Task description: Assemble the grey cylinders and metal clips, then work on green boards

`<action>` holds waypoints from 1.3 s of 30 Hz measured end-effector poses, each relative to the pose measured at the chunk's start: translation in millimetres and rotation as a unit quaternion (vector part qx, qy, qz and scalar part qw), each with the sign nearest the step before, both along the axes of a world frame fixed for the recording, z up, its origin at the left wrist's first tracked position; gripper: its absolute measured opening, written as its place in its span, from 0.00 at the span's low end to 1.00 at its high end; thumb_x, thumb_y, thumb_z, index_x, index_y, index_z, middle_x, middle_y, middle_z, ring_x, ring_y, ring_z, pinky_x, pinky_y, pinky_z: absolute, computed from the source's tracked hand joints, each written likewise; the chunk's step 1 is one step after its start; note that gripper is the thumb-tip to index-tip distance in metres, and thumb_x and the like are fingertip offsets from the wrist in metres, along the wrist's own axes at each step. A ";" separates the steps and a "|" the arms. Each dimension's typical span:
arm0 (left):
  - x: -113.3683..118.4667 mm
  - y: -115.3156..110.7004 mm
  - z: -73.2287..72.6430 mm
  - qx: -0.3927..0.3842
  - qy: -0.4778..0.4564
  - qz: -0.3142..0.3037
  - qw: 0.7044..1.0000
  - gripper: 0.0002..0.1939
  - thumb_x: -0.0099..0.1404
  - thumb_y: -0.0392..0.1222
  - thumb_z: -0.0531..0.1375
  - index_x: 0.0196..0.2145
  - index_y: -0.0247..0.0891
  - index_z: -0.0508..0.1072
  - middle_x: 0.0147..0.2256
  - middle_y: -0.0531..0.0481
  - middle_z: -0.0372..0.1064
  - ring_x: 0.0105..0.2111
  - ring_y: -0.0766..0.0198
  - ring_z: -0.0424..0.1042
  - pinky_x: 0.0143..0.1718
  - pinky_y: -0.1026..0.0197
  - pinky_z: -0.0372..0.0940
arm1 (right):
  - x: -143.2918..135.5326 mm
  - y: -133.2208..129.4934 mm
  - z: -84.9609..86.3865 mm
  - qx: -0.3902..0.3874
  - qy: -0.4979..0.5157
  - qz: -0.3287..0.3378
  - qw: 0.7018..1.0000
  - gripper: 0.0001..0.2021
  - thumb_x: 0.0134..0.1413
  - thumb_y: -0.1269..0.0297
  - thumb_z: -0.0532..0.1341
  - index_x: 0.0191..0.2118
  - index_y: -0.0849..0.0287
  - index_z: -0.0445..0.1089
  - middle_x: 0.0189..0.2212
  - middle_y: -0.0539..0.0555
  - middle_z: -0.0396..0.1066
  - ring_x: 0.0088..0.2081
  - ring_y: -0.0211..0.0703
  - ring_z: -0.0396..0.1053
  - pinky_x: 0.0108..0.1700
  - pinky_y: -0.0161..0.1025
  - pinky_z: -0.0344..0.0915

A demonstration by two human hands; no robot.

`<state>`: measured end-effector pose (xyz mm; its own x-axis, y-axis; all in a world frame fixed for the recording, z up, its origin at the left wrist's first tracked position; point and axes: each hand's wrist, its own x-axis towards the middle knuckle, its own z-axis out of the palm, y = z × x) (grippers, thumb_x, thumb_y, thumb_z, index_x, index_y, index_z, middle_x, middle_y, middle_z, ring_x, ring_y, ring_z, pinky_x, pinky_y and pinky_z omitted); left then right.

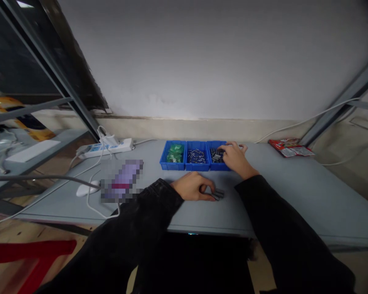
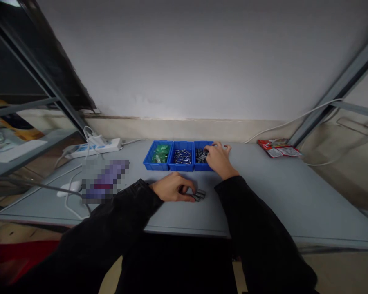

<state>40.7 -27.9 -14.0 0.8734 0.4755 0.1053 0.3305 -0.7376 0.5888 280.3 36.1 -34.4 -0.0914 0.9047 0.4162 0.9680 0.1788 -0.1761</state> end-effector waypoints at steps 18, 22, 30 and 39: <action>1.0 0.1 0.6 -0.010 -0.016 -0.003 1.000 0.13 0.65 0.51 0.66 0.40 0.40 0.82 0.21 0.55 0.66 0.21 0.70 0.64 0.25 0.65 0.54 | -3.4 -3.3 8.0 0.051 0.027 0.009 0.998 0.20 0.54 0.76 0.52 0.47 0.56 0.76 0.44 0.59 0.76 0.53 0.55 0.63 0.57 0.57 0.42; 0.6 -0.5 2.4 -0.008 -0.018 0.003 1.000 0.12 0.65 0.50 0.66 0.40 0.40 0.82 0.21 0.56 0.66 0.21 0.70 0.65 0.25 0.65 0.54 | -4.5 -5.4 12.5 0.061 0.030 0.029 0.997 0.20 0.52 0.76 0.52 0.42 0.54 0.78 0.41 0.57 0.77 0.52 0.54 0.64 0.58 0.57 0.40; -0.3 1.3 -1.0 -0.003 -0.015 0.004 1.000 0.11 0.65 0.49 0.66 0.40 0.41 0.82 0.21 0.56 0.67 0.21 0.70 0.65 0.25 0.66 0.53 | -2.0 -3.1 3.2 0.018 0.010 -0.001 1.000 0.19 0.55 0.73 0.52 0.44 0.56 0.78 0.43 0.60 0.78 0.55 0.55 0.62 0.57 0.59 0.40; 0.4 -0.4 4.0 0.003 -0.044 0.012 0.999 0.10 0.67 0.47 0.65 0.40 0.38 0.80 0.24 0.54 0.70 0.23 0.69 0.66 0.26 0.66 0.57 | -4.4 -6.7 12.3 0.060 0.039 0.014 0.997 0.18 0.56 0.74 0.52 0.44 0.56 0.77 0.40 0.58 0.78 0.53 0.55 0.64 0.58 0.58 0.41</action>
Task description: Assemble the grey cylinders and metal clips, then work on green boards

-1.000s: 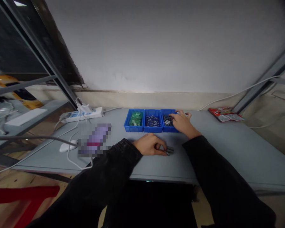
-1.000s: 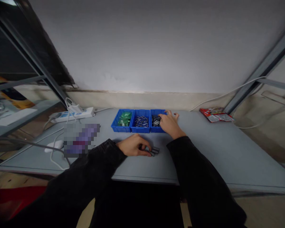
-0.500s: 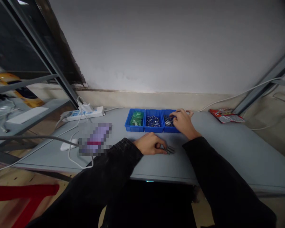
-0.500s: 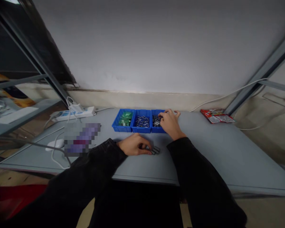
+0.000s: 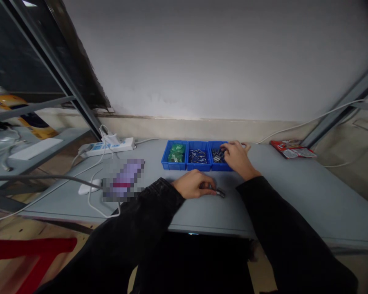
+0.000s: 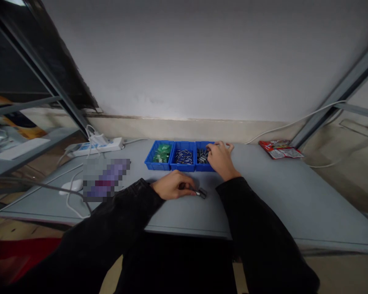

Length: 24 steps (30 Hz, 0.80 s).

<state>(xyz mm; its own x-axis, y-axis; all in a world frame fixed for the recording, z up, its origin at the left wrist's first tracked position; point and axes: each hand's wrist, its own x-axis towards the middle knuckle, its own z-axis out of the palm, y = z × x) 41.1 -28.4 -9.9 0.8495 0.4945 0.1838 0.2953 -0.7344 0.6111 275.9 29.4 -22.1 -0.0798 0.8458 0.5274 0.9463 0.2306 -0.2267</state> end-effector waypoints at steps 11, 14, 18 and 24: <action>-10.9 17.3 0.8 0.146 -0.254 0.238 0.926 0.09 0.69 0.43 0.63 0.43 0.36 0.77 0.37 0.48 0.78 0.32 0.67 0.75 0.37 0.64 0.70 | -45.3 -41.9 23.8 0.071 0.080 0.229 0.968 0.16 0.69 0.59 0.51 0.46 0.57 0.74 0.42 0.58 0.76 0.44 0.50 0.69 0.51 0.48 0.62; -13.6 22.8 -0.8 0.155 -0.275 0.279 0.907 0.09 0.68 0.44 0.64 0.43 0.36 0.77 0.34 0.48 0.78 0.32 0.66 0.75 0.34 0.64 0.70 | -57.0 -46.2 16.7 0.066 0.101 0.268 0.956 0.15 0.69 0.58 0.53 0.50 0.57 0.72 0.43 0.58 0.76 0.45 0.50 0.69 0.50 0.47 0.64; -13.9 23.8 -1.2 0.159 -0.276 0.289 0.903 0.08 0.68 0.42 0.64 0.43 0.37 0.78 0.35 0.49 0.78 0.34 0.66 0.76 0.37 0.64 0.72 | -59.3 -42.0 10.6 0.079 0.119 0.268 0.953 0.14 0.71 0.60 0.51 0.48 0.57 0.72 0.41 0.58 0.75 0.44 0.48 0.69 0.49 0.46 0.66; -14.1 20.5 2.5 0.174 -0.273 0.260 0.910 0.07 0.69 0.41 0.63 0.43 0.38 0.80 0.39 0.48 0.80 0.37 0.65 0.78 0.43 0.62 0.72 | -56.9 -39.9 9.7 0.047 0.085 0.250 0.963 0.19 0.72 0.59 0.47 0.35 0.57 0.71 0.31 0.56 0.72 0.37 0.47 0.68 0.44 0.43 0.64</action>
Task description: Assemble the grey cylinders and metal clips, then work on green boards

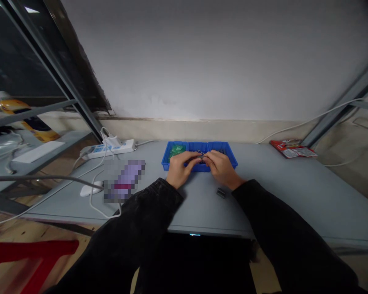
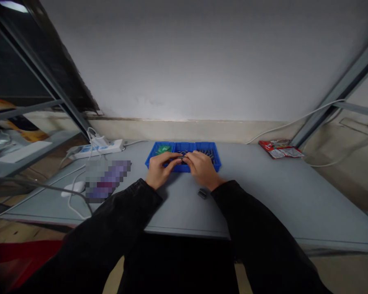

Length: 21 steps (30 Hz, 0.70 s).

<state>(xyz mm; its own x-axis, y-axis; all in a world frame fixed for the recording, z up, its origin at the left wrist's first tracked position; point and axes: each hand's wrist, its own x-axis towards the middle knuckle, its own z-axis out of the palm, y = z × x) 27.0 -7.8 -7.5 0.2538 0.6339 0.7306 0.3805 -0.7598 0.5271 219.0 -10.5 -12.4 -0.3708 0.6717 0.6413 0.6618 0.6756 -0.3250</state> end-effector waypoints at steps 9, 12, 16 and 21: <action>0.2 1.2 -1.2 -0.031 -0.009 0.018 0.999 0.08 0.69 0.41 0.64 0.43 0.37 0.80 0.39 0.46 0.80 0.34 0.65 0.78 0.40 0.61 0.73 | -1.9 0.8 -4.6 -0.009 0.071 0.023 0.997 0.10 0.69 0.63 0.52 0.49 0.56 0.68 0.42 0.56 0.75 0.43 0.46 0.73 0.48 0.43 0.67; 0.3 0.9 -1.4 -0.037 -0.003 0.005 0.999 0.08 0.68 0.41 0.64 0.44 0.38 0.80 0.39 0.47 0.80 0.35 0.65 0.78 0.39 0.62 0.73 | -1.4 1.1 -3.5 -0.001 0.065 0.027 0.998 0.11 0.71 0.62 0.50 0.46 0.57 0.69 0.41 0.57 0.75 0.42 0.45 0.73 0.47 0.42 0.66; 0.6 0.1 -1.5 -0.027 0.002 -0.006 1.000 0.08 0.69 0.41 0.64 0.43 0.38 0.80 0.40 0.47 0.80 0.37 0.63 0.78 0.42 0.61 0.73 | -1.6 -0.5 -1.3 -0.007 0.044 0.015 0.999 0.16 0.73 0.59 0.47 0.39 0.56 0.69 0.34 0.54 0.74 0.37 0.44 0.71 0.42 0.41 0.65; 1.1 1.5 -3.2 -0.022 -0.017 0.010 1.000 0.07 0.68 0.41 0.64 0.42 0.38 0.80 0.39 0.47 0.80 0.35 0.64 0.78 0.41 0.61 0.73 | -2.3 -0.3 -4.3 0.000 0.069 0.027 0.997 0.11 0.71 0.59 0.51 0.47 0.56 0.68 0.37 0.55 0.76 0.39 0.46 0.74 0.43 0.41 0.67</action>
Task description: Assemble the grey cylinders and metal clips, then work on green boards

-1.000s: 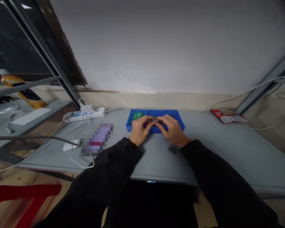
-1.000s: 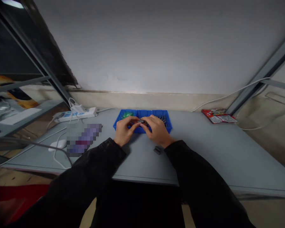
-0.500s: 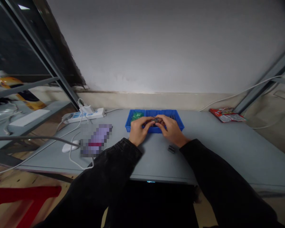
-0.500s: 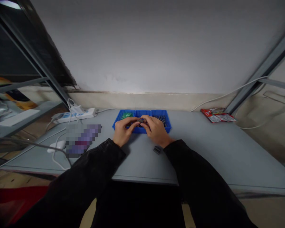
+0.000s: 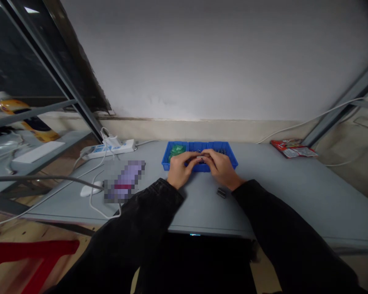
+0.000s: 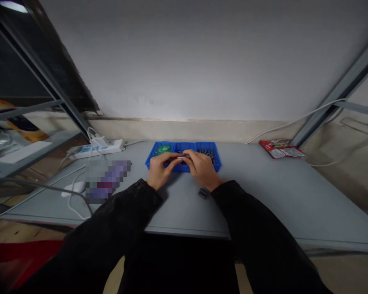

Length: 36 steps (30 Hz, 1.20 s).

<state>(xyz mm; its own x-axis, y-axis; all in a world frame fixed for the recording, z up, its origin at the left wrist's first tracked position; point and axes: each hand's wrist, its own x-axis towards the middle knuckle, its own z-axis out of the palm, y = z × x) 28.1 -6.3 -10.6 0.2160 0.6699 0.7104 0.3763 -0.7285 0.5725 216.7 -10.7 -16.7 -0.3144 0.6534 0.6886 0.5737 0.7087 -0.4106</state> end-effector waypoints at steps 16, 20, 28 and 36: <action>0.5 -1.6 0.2 -0.023 -0.005 -0.011 1.000 0.08 0.69 0.43 0.64 0.42 0.37 0.80 0.36 0.48 0.80 0.32 0.65 0.79 0.39 0.62 0.74 | 0.5 0.0 0.0 -0.013 -0.026 -0.014 0.999 0.14 0.72 0.58 0.49 0.40 0.56 0.69 0.31 0.53 0.74 0.34 0.44 0.73 0.40 0.39 0.64; 0.1 -0.3 0.2 -0.036 -0.019 -0.011 0.999 0.09 0.69 0.44 0.63 0.42 0.36 0.79 0.35 0.48 0.80 0.30 0.65 0.78 0.35 0.63 0.73 | -0.5 0.3 -2.1 -0.016 -0.008 -0.012 1.000 0.11 0.70 0.60 0.54 0.52 0.56 0.65 0.39 0.55 0.76 0.39 0.45 0.75 0.42 0.39 0.66; 0.8 -2.3 1.5 -0.026 -0.003 -0.018 0.999 0.09 0.69 0.43 0.64 0.43 0.37 0.80 0.35 0.48 0.80 0.29 0.66 0.77 0.34 0.64 0.72 | 0.9 3.4 -2.8 0.007 -0.024 0.003 1.000 0.12 0.72 0.61 0.49 0.45 0.56 0.68 0.39 0.56 0.74 0.40 0.46 0.73 0.43 0.41 0.66; 0.7 -1.2 0.5 -0.045 -0.025 -0.010 0.999 0.08 0.69 0.43 0.63 0.42 0.37 0.79 0.33 0.49 0.79 0.29 0.66 0.77 0.34 0.64 0.72 | -1.4 0.4 -1.7 0.012 -0.009 0.004 1.000 0.11 0.69 0.62 0.54 0.53 0.56 0.67 0.43 0.56 0.75 0.44 0.47 0.73 0.47 0.43 0.68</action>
<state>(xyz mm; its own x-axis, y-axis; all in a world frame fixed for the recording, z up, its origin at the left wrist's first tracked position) 28.8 -7.5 -10.1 0.1953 0.7268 0.6585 0.3306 -0.6809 0.6535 215.4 -10.4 -18.5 -0.3313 0.6337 0.6990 0.5750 0.7230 -0.3830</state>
